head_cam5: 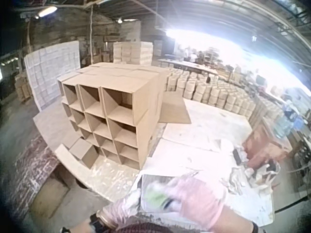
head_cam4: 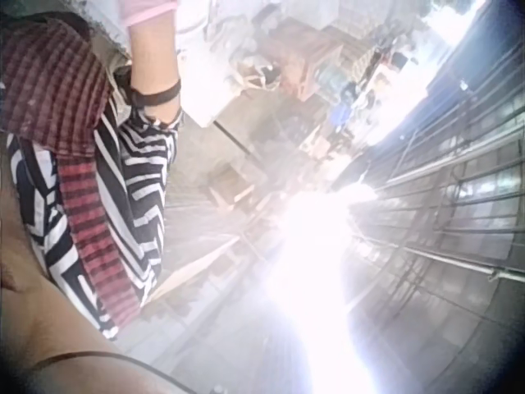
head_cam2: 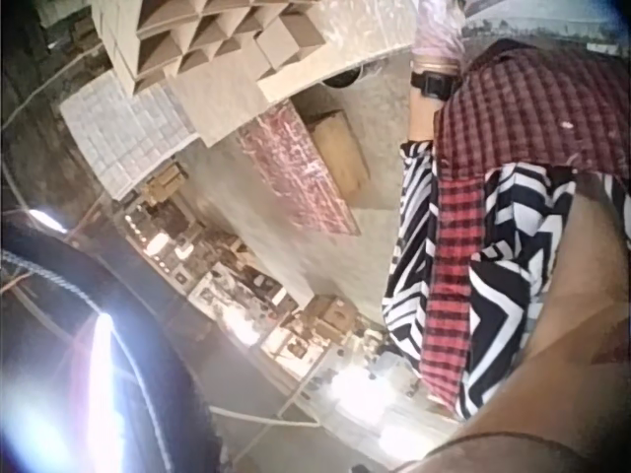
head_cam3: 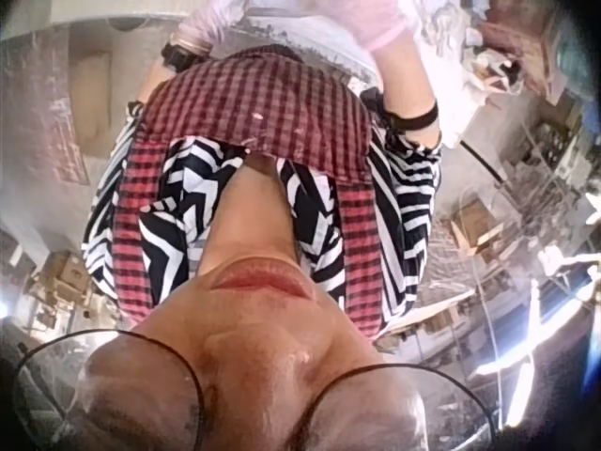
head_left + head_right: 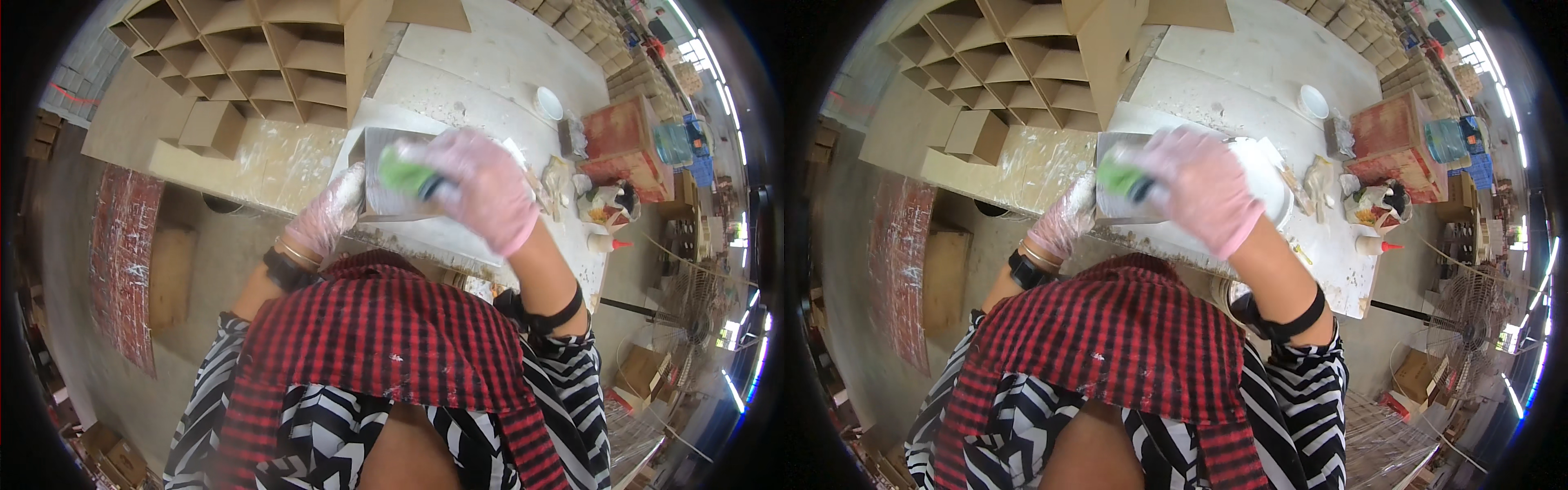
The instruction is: The person wipes a small wooden box with a green cloth, then uses a brush to apply white paint from a container onto the box. They continue wiping and painting the box, then walk across the workshop floor.
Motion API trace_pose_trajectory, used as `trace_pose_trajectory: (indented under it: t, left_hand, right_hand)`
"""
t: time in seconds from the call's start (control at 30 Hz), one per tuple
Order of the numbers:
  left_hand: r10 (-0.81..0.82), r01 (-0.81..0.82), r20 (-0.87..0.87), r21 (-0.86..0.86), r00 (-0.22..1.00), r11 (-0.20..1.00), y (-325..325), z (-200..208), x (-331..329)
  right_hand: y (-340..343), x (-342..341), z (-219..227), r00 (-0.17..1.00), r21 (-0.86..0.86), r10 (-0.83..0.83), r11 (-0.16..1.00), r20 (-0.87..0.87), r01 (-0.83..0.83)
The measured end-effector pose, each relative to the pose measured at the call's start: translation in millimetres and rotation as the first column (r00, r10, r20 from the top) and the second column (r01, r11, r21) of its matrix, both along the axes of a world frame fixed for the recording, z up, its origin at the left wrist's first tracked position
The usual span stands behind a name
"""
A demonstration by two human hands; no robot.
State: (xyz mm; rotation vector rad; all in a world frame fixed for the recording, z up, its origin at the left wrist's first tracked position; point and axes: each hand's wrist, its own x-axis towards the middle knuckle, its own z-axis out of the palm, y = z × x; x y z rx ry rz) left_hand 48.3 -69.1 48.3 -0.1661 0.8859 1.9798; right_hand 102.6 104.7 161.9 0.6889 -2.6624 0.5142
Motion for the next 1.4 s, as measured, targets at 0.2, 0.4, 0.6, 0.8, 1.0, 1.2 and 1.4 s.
trace_pose_trajectory:
  t: [0.2,0.4,0.6,0.8,1.0,1.2,1.4]
  left_hand:
    - [-0.014,0.008,-0.067,-0.079,0.998,0.997,5,12,-2]
    - [0.092,-0.093,-0.014,-0.053,0.996,0.994,1,3,-9]
    - [-0.003,-0.015,-0.088,-0.193,0.996,0.981,5,17,-2]
    - [0.021,-0.023,-0.030,-0.091,0.999,0.996,2,13,0]
    - [-0.220,0.123,-0.330,-0.290,0.918,0.949,-3,2,-4]
    - [-0.064,0.064,-0.002,-0.079,0.998,0.995,6,14,4]
    - [-0.151,0.108,-0.568,-0.110,0.809,0.988,1,-16,-8]
  right_hand:
    - [5,27,-14,0.996,-0.017,0.031,0.999,0.089,-0.030]
    - [41,40,-7,0.980,-0.056,-0.196,0.979,0.030,0.197]
    - [49,9,-29,0.971,-0.064,-0.224,0.971,0.078,0.229]
    - [50,-1,-11,0.936,-0.047,-0.339,0.941,-0.095,0.336]
    - [-12,9,-5,0.989,0.117,0.060,0.990,0.138,-0.077]
    - [34,-32,-11,0.943,-0.009,-0.276,0.960,-0.187,0.279]
    - [-9,6,-21,0.992,0.004,0.097,0.995,0.075,-0.097]
